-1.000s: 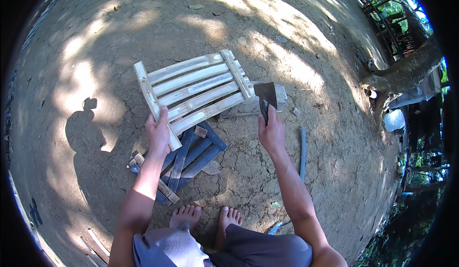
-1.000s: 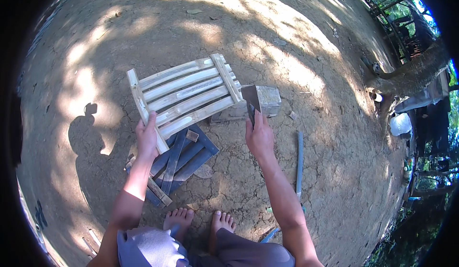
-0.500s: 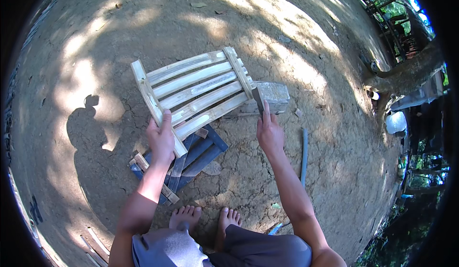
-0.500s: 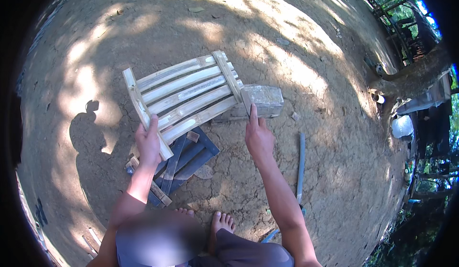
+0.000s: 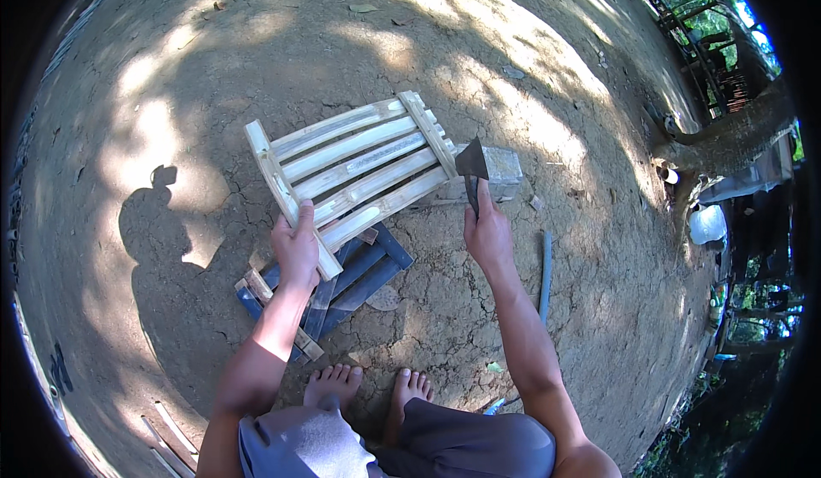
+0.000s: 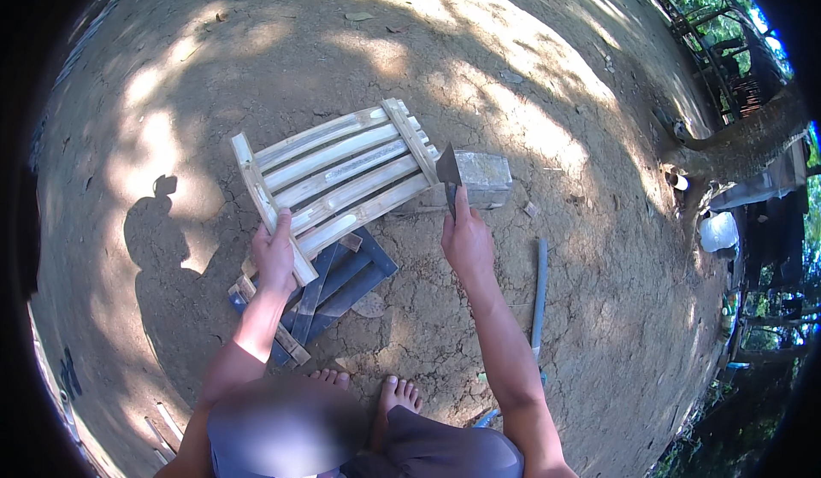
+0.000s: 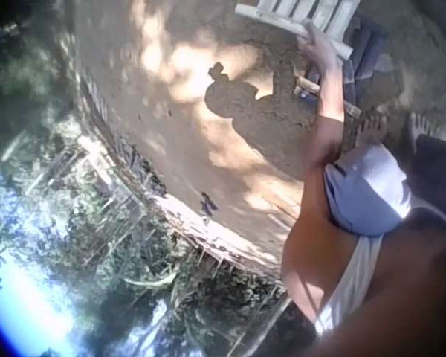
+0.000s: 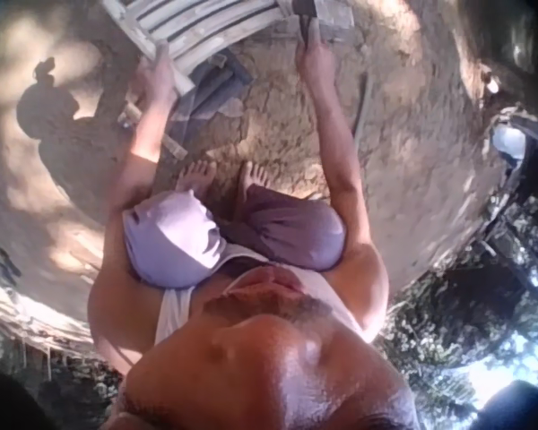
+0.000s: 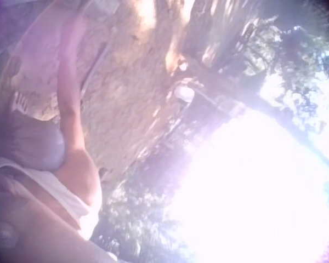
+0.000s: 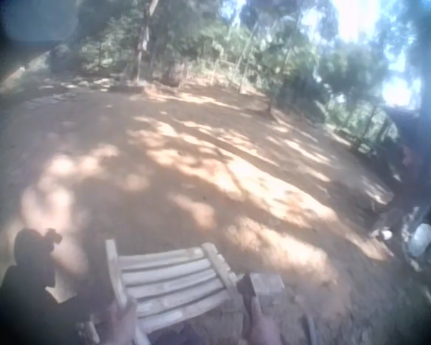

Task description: The person uses a hatchet on a bamboo panel, arranges bamboo slats on a wooden frame, measures them with a tape, and cuts a piece of wood using a saw.

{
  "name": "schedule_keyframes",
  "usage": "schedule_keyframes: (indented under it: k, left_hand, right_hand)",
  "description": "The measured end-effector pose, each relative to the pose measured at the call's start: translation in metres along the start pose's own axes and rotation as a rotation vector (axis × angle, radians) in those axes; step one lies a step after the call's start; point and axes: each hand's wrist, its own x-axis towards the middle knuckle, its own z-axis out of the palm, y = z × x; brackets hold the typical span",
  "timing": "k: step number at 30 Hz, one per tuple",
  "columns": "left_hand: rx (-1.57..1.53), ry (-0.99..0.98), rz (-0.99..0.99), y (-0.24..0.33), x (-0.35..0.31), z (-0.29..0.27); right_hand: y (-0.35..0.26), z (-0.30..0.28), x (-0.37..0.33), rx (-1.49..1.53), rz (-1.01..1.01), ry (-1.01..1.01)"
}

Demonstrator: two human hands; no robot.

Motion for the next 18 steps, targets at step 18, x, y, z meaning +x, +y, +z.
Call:
schedule_keyframes:
  k: [18]
  left_hand:
    - [-0.019,-0.046,-0.048,-0.027,0.021,-0.022]
  right_hand:
    - [-0.036,-0.032,0.003,0.244,-0.032,0.273]
